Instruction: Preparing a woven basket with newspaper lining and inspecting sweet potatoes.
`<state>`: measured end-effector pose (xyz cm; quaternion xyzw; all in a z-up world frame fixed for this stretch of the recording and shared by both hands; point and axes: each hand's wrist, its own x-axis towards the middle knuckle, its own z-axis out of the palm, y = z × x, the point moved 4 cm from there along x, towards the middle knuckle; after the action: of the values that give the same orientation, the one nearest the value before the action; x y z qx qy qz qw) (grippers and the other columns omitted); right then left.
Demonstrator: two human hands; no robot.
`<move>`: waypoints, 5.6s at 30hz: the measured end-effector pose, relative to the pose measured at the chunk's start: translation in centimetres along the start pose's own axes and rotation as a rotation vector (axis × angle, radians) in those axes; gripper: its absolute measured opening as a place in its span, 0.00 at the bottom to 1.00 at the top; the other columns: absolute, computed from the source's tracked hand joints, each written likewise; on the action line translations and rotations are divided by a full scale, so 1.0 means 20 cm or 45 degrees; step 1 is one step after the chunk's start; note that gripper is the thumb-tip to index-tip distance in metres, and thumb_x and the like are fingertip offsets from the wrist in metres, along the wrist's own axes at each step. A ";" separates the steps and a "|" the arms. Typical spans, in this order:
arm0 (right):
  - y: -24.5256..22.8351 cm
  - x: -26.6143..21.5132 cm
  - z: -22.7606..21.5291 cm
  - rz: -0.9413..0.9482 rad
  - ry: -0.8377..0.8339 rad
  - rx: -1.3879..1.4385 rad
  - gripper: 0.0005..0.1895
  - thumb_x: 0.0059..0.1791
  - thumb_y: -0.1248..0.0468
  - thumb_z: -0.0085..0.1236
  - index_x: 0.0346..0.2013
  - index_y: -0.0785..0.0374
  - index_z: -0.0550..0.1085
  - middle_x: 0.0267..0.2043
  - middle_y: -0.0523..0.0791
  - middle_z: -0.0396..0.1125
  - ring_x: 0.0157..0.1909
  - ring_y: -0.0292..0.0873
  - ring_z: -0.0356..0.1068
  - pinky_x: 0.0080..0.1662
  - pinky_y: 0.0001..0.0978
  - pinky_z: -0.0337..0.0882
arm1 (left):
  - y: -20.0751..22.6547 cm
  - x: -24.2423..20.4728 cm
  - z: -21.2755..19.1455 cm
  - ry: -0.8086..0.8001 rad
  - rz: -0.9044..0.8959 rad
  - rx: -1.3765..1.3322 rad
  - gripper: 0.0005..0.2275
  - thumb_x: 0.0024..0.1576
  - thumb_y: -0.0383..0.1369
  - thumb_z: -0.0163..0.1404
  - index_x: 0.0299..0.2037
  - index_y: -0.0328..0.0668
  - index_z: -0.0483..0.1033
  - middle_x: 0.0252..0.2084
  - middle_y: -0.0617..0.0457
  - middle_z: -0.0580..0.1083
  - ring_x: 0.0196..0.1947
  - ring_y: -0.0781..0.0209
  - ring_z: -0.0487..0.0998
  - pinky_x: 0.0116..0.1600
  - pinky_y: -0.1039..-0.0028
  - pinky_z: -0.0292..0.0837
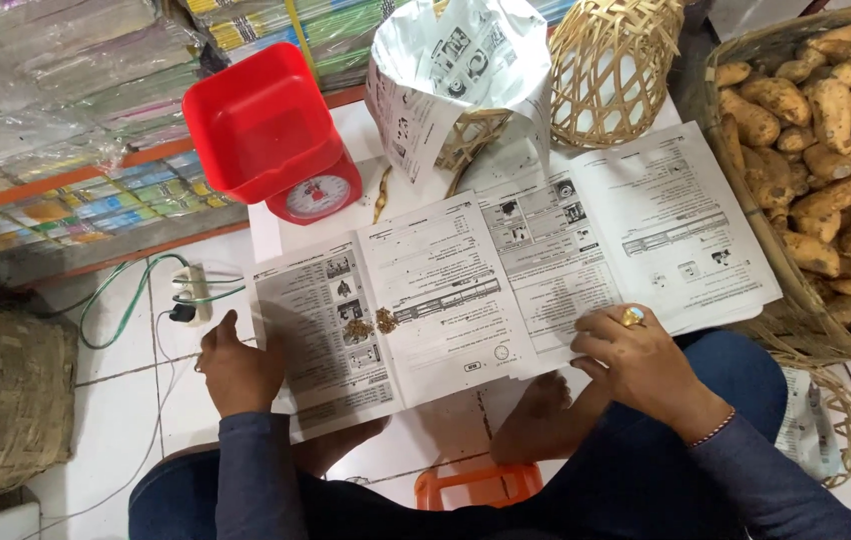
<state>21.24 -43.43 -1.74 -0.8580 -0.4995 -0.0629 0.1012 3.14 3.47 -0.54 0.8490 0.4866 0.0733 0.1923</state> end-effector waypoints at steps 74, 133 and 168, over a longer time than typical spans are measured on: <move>1.64 -0.66 0.09 1.304 1.588 2.224 0.26 0.48 0.72 0.58 0.61 0.54 0.71 0.51 0.45 0.70 0.51 0.45 0.70 0.51 0.36 0.70 | 0.94 -1.11 0.79 -0.881 1.502 0.489 0.49 0.47 0.48 0.67 0.76 0.52 0.47 0.77 0.52 0.52 0.76 0.44 0.50 0.67 0.54 0.62; -0.49 1.00 -0.54 0.219 0.431 1.563 0.31 0.49 0.61 0.45 0.67 0.65 0.62 0.54 0.48 0.71 0.55 0.43 0.70 0.53 0.36 0.75 | 1.13 -0.50 -0.14 -0.478 1.042 -1.323 0.19 0.59 0.35 0.47 0.57 0.36 0.60 0.41 0.49 0.71 0.36 0.59 0.72 0.38 0.65 0.71; -0.40 1.04 -0.41 0.268 0.383 2.216 0.27 0.57 0.46 0.42 0.36 0.69 0.74 0.31 0.60 0.73 0.34 0.51 0.78 0.47 0.45 0.78 | 1.08 -0.44 0.30 -0.760 1.286 -2.000 0.29 0.55 0.19 0.56 0.68 0.31 0.62 0.56 0.41 0.71 0.56 0.61 0.71 0.63 0.58 0.68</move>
<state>24.40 -23.94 11.36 -0.5014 -0.2704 0.2366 0.7871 17.86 -15.33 3.06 0.5716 -0.1898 0.2322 0.7638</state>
